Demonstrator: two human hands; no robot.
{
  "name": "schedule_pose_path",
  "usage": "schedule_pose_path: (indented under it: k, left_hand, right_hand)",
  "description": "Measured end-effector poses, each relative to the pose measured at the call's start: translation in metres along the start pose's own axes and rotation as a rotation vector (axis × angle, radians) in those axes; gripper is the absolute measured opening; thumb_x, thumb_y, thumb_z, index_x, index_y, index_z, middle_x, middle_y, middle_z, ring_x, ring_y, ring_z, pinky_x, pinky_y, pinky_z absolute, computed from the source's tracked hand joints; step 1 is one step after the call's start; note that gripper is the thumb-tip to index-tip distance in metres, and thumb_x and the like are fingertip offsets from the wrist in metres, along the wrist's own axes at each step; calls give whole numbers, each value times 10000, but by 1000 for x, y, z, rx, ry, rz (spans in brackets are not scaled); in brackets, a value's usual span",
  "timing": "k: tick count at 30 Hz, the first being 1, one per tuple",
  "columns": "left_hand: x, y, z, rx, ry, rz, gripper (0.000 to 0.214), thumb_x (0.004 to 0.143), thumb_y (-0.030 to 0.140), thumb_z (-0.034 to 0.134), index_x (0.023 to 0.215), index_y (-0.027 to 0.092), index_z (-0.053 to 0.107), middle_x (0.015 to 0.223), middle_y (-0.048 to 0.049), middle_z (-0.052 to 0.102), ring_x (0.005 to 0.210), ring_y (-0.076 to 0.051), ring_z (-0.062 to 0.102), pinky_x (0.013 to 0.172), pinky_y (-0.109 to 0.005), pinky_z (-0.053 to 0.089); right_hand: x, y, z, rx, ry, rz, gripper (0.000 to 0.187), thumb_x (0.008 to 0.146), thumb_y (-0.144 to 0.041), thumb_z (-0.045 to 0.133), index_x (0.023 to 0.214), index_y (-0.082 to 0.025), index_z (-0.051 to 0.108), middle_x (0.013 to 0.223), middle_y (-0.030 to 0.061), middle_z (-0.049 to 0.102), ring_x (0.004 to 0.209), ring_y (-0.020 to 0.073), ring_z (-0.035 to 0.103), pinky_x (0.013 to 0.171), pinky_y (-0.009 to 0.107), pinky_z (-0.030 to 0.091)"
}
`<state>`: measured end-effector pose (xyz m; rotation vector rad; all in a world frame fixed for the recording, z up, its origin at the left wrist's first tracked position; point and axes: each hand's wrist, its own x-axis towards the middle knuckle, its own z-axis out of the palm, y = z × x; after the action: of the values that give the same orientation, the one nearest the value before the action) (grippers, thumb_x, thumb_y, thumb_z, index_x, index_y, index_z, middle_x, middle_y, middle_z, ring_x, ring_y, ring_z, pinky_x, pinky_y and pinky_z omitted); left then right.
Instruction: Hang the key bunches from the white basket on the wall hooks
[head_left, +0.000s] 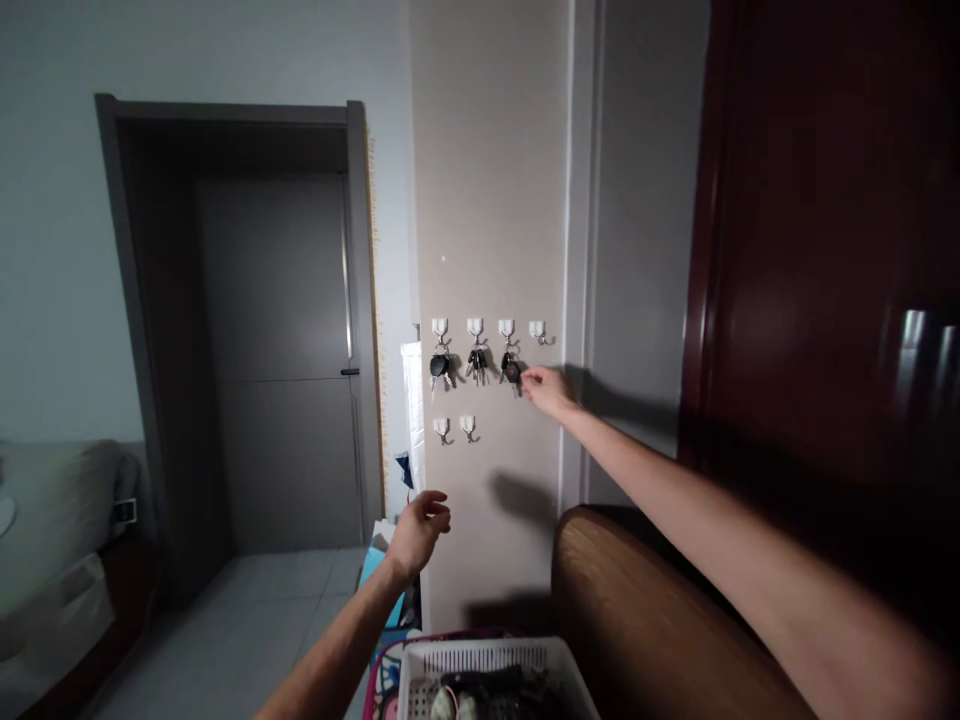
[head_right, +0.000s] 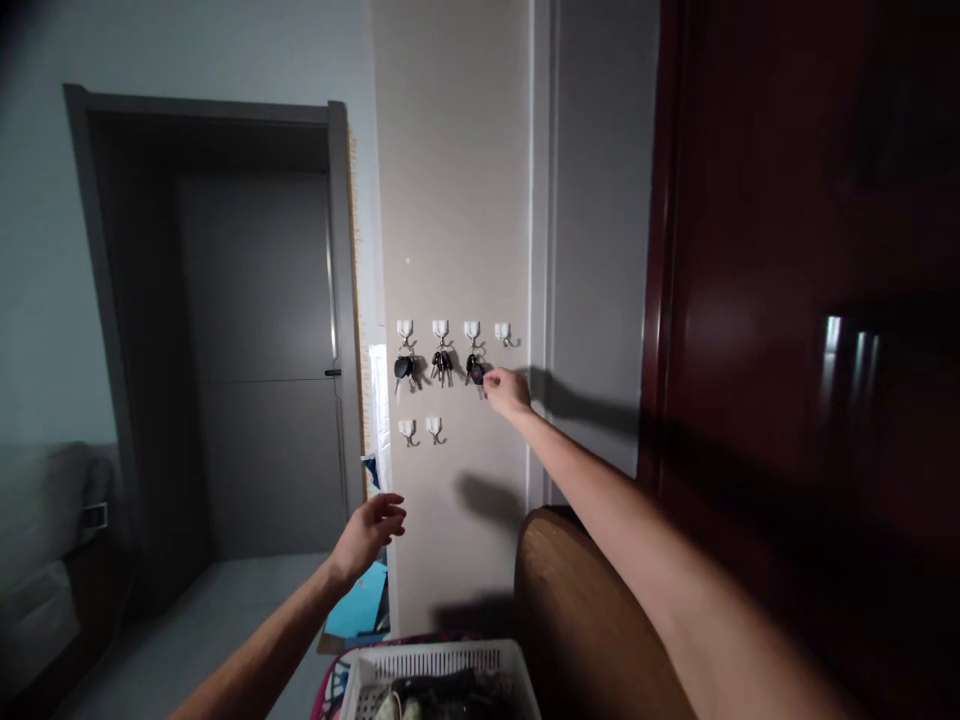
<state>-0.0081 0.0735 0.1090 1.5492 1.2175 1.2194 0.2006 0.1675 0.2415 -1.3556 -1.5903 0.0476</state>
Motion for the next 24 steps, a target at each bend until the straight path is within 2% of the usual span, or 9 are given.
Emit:
schedule_pose_path:
  k: [1,3,8,10,12,14,17,24]
  left_hand:
    - [-6,-8,3,-2,-7,-13,260,592,146,409,850,126,434,699,-21,491,558,-84,486,478,-190,332]
    - [-20,-24,12,2,-23,-52,260,595,148,404,851,124,435,690,-20,497,551,-85,485,475,-190,333]
    - [-64,-60,44,139,-139,-76,255,595,134,403,842,116,467,681,-27,533,572,-95,482,527,-202,356]
    - [-81,-68,55,300,-224,-29,244,593,132,412,823,138,494,686,-24,549,596,-110,482,564,-219,361]
    - [-94,-72,62,491,-307,49,235,592,137,423,804,171,519,717,-26,560,655,-137,488,616,-246,357]
    - [-103,-74,66,657,-351,122,231,592,137,434,790,194,536,784,-41,560,752,-170,483,694,-276,333]
    - [-109,-75,70,819,-381,167,268,593,133,442,834,210,530,871,-51,544,851,-193,455,772,-305,282]
    - [-111,-78,69,907,-404,176,363,579,154,468,938,208,477,962,-51,512,911,-200,423,774,-303,279]
  right_hand:
    - [-18,4,1,-24,-36,-11,216,646,-208,400,781,-148,557,688,29,585,524,86,511,496,194,382]
    - [-61,11,7,-69,-194,-63,208,627,-174,407,758,-147,566,667,22,588,527,87,509,501,190,378]
    - [-174,26,18,-177,-755,-228,192,616,-212,431,724,-160,581,629,12,593,544,89,509,491,172,358]
    - [-205,33,17,-232,-973,-278,191,596,-215,457,737,-173,580,642,5,594,548,89,510,483,166,349]
    - [-222,40,16,-336,-1121,-317,192,568,-203,486,732,-179,583,647,7,591,560,98,511,477,170,342]
    - [-230,46,18,-480,-1170,-328,186,536,-190,514,707,-179,588,651,15,583,584,116,512,477,180,336]
    - [-235,53,25,-611,-1154,-320,202,511,-191,537,707,-178,586,687,31,573,631,146,516,498,200,340]
    - [-245,53,35,-646,-1211,-413,345,493,-267,567,821,-163,543,842,84,547,777,214,497,638,294,353]
